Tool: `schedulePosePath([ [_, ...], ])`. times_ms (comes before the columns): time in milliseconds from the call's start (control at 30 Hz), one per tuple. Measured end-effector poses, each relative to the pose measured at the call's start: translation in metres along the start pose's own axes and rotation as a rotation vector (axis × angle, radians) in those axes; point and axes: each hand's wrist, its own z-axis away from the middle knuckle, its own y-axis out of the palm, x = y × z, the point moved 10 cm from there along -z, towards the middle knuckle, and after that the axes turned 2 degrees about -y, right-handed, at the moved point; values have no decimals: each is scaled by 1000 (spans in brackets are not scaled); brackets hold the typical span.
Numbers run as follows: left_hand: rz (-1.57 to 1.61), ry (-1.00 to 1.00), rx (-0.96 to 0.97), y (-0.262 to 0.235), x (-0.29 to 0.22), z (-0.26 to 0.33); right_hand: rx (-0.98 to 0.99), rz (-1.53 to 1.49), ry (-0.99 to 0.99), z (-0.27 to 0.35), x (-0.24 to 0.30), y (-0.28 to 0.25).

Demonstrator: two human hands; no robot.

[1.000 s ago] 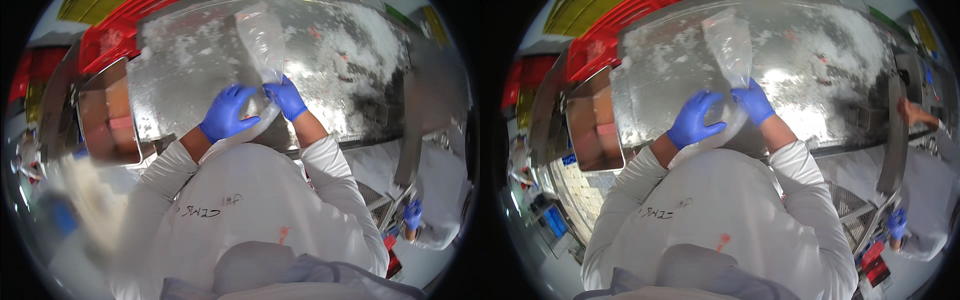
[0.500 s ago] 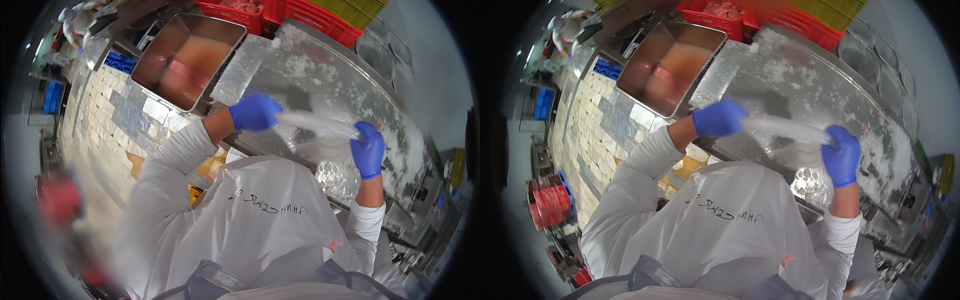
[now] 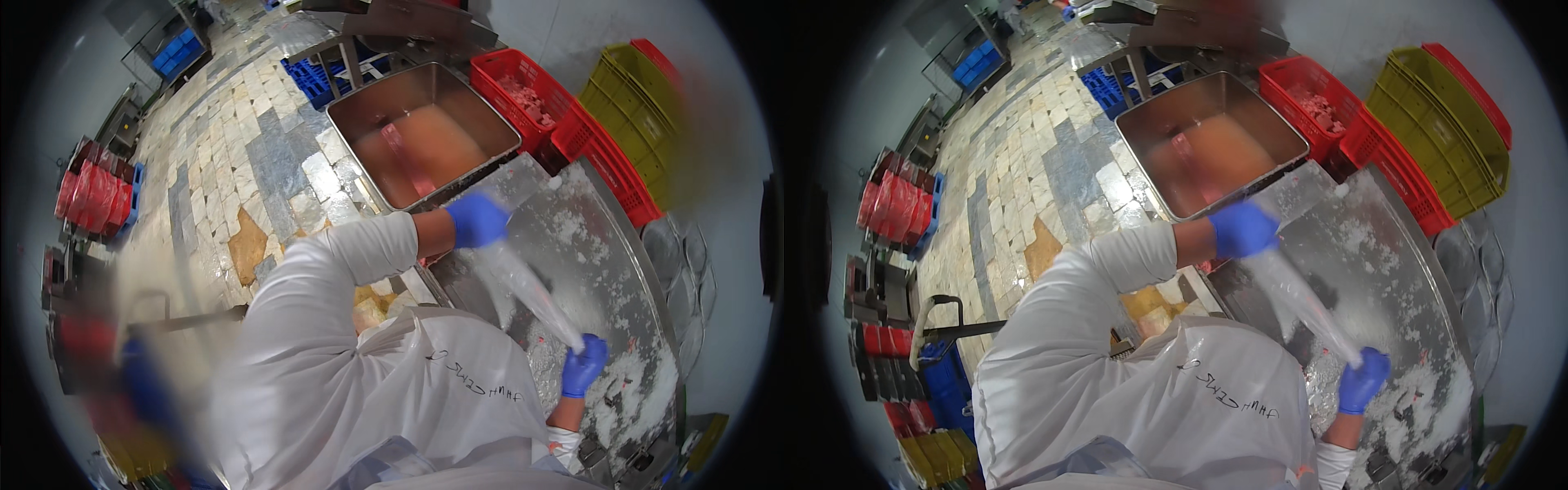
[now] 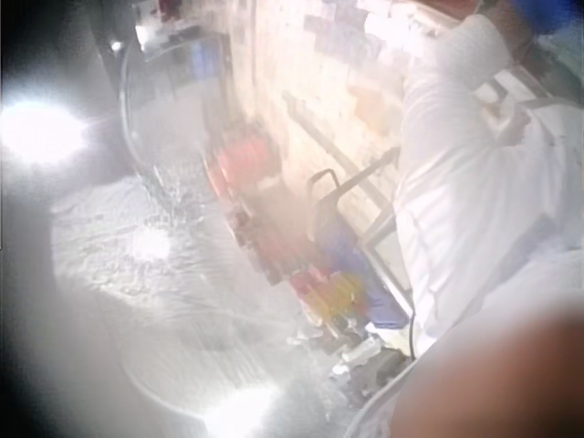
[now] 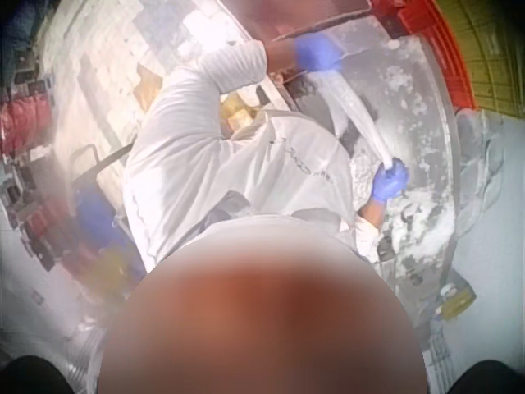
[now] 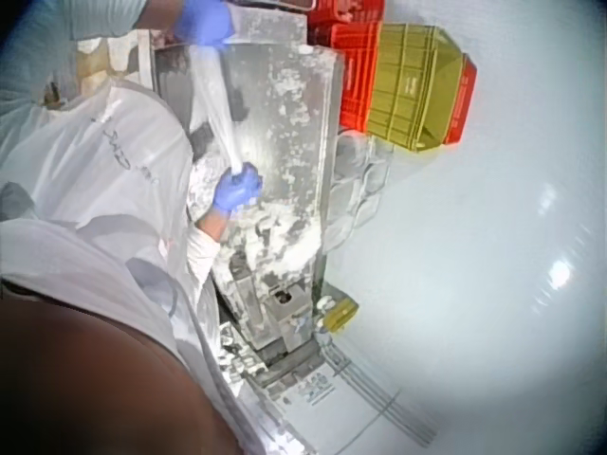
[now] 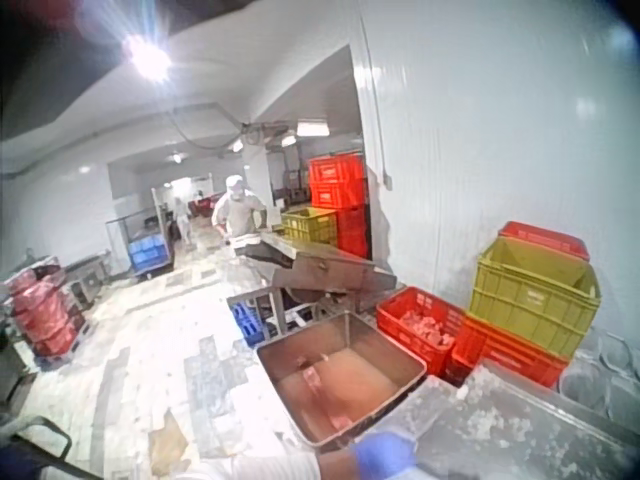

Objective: The person repeatedly scoops crushed ice from a metal table, places it into a pink plastic mold, and then removes the resulting pink block into a metal tray. The process is repeated multiple times.

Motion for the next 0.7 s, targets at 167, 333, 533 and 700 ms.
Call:
schedulePosePath([
  [167, 932, 440, 605, 72, -89, 61, 54, -399, 213, -28, -46, 4],
  [333, 914, 874, -405, -33, -110, 43, 452, -813, 219, 4, 45, 73],
  [533, 351, 463, -117, 50, -125, 3, 259, -1405, 291, -43, 87, 15],
  [700, 1128, 217, 373, 101, -148, -15, 281, -1364, 217, -50, 102, 22],
])
